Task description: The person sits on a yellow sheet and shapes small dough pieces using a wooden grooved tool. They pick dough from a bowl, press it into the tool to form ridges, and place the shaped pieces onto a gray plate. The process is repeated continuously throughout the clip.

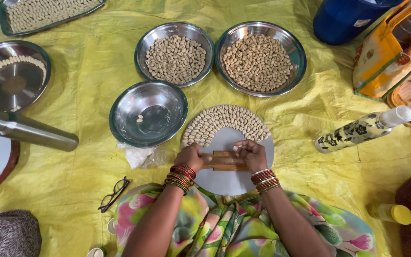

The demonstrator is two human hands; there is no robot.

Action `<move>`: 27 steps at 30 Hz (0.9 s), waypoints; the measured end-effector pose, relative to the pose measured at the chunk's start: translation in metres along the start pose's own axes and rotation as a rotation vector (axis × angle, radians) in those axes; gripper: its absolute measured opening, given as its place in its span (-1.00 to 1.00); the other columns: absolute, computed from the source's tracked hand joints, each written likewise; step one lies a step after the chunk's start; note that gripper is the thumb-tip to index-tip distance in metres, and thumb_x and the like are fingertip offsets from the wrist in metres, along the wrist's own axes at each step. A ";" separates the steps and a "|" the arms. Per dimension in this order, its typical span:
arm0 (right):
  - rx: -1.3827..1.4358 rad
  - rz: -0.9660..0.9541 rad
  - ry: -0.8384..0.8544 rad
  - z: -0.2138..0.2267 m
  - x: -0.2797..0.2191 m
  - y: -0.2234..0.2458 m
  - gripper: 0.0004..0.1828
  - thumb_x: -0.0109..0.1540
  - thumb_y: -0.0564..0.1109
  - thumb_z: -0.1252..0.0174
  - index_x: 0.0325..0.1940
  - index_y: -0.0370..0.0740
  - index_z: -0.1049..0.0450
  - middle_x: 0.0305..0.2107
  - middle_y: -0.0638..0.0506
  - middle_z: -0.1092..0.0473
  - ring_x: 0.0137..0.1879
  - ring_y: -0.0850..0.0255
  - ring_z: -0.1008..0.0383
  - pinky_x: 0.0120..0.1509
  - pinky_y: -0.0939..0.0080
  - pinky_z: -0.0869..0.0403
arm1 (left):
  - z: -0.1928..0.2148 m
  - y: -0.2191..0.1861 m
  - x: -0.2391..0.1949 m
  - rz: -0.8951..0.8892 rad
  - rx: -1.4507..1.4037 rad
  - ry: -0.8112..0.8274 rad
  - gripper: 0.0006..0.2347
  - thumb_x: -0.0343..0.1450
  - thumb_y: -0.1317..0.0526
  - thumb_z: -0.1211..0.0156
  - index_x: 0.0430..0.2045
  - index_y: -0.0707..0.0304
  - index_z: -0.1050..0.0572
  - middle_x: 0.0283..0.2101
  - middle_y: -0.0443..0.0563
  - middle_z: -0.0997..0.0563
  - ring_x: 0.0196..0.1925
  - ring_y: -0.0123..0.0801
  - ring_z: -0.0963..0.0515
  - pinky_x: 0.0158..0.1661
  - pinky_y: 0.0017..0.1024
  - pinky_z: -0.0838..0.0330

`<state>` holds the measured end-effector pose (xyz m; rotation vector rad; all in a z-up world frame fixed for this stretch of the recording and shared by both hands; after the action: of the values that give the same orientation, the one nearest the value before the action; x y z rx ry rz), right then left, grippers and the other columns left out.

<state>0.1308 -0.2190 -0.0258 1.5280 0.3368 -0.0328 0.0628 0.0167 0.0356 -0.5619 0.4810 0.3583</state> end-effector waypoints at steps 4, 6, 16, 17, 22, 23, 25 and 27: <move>-0.137 -0.050 -0.037 0.007 0.002 -0.013 -0.94 0.24 -0.32 -0.23 -0.24 -0.30 -0.60 -0.48 0.04 -0.56 -0.43 0.35 -0.44 -0.30 0.32 -0.49 | 0.003 0.007 -0.003 0.112 0.118 -0.018 -0.35 0.27 -0.07 -0.47 0.14 0.25 -0.30 0.07 0.23 -0.54 0.07 0.03 -0.60 0.03 -0.14 -0.55; -0.066 -0.041 -0.036 0.008 0.006 -0.019 -0.90 0.27 -0.28 -0.17 -0.25 -0.32 -0.60 -0.47 0.05 -0.55 -0.43 0.36 -0.43 -0.30 0.33 -0.48 | -0.001 0.011 -0.002 0.128 0.122 0.014 -0.34 0.28 -0.07 -0.45 0.16 0.27 -0.30 0.05 0.25 -0.58 0.07 0.04 -0.62 0.05 -0.14 -0.56; 0.096 -0.062 -0.117 0.017 -0.003 -0.037 -0.63 0.42 -0.03 -0.06 -0.24 -0.35 -0.61 -0.48 0.06 -0.51 -0.41 0.38 -0.39 -0.25 0.38 -0.44 | -0.025 0.025 0.019 0.104 -0.121 0.009 -0.44 0.26 -0.13 -0.44 -0.03 0.31 -0.47 -0.02 0.24 -0.63 0.05 -0.02 -0.63 0.06 -0.17 -0.51; 0.102 -0.030 -0.103 0.016 -0.005 -0.034 -0.67 0.40 -0.05 -0.10 -0.24 -0.35 -0.61 -0.45 0.07 -0.52 -0.41 0.38 -0.38 -0.25 0.37 -0.44 | -0.028 0.028 0.021 0.101 -0.140 0.019 -0.47 0.25 -0.14 -0.43 -0.10 0.30 -0.51 -0.07 0.23 -0.65 0.00 -0.05 -0.65 0.04 -0.19 -0.52; 0.074 0.014 -0.111 0.022 -0.010 -0.030 -0.86 0.30 -0.20 -0.28 -0.14 -0.33 -0.66 -0.44 0.02 -0.52 -0.34 0.35 -0.40 -0.20 0.36 -0.44 | -0.035 0.032 0.037 0.004 -0.299 0.034 -0.56 0.21 -0.22 -0.39 -0.50 0.24 -0.64 -0.43 0.14 -0.70 -0.35 -0.20 -0.70 -0.21 -0.28 -0.54; 0.113 -0.010 -0.122 0.025 -0.009 -0.032 -0.88 0.27 -0.24 -0.28 -0.14 -0.33 -0.65 -0.40 0.03 -0.53 -0.30 0.35 -0.44 -0.16 0.36 -0.48 | -0.032 0.027 0.037 -0.063 -0.367 -0.015 -0.54 0.20 -0.22 -0.40 -0.56 0.27 -0.60 -0.49 0.13 -0.67 -0.41 -0.21 -0.66 -0.27 -0.28 -0.52; 0.191 -0.058 -0.144 0.030 -0.008 -0.039 -0.87 0.22 -0.33 -0.28 -0.14 -0.34 -0.63 -0.34 0.04 -0.57 -0.23 0.35 -0.53 -0.07 0.35 -0.54 | -0.026 0.014 0.033 -0.198 -0.502 -0.111 -0.50 0.18 -0.23 -0.43 -0.67 0.33 -0.53 -0.60 0.11 -0.60 -0.53 -0.23 -0.57 -0.37 -0.28 -0.49; 0.295 -0.091 -0.113 0.029 -0.008 -0.045 -0.88 0.23 -0.34 -0.24 -0.15 -0.34 -0.61 -0.32 0.01 -0.58 -0.20 0.32 -0.56 -0.03 0.31 -0.57 | -0.022 0.005 0.027 -0.265 -0.485 -0.167 -0.49 0.19 -0.22 -0.44 -0.68 0.34 -0.48 -0.62 0.12 -0.54 -0.55 -0.23 -0.50 -0.41 -0.26 -0.46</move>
<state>0.1183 -0.2510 -0.0678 1.7937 0.3210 -0.2487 0.0756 0.0131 0.0027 -1.0451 0.1499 0.2642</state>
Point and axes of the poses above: each hand's wrist, its own x-axis towards the middle knuckle, its own z-axis out of the back of the hand, y = z × x, the point moved 9 cm from there along x, towards the middle knuckle
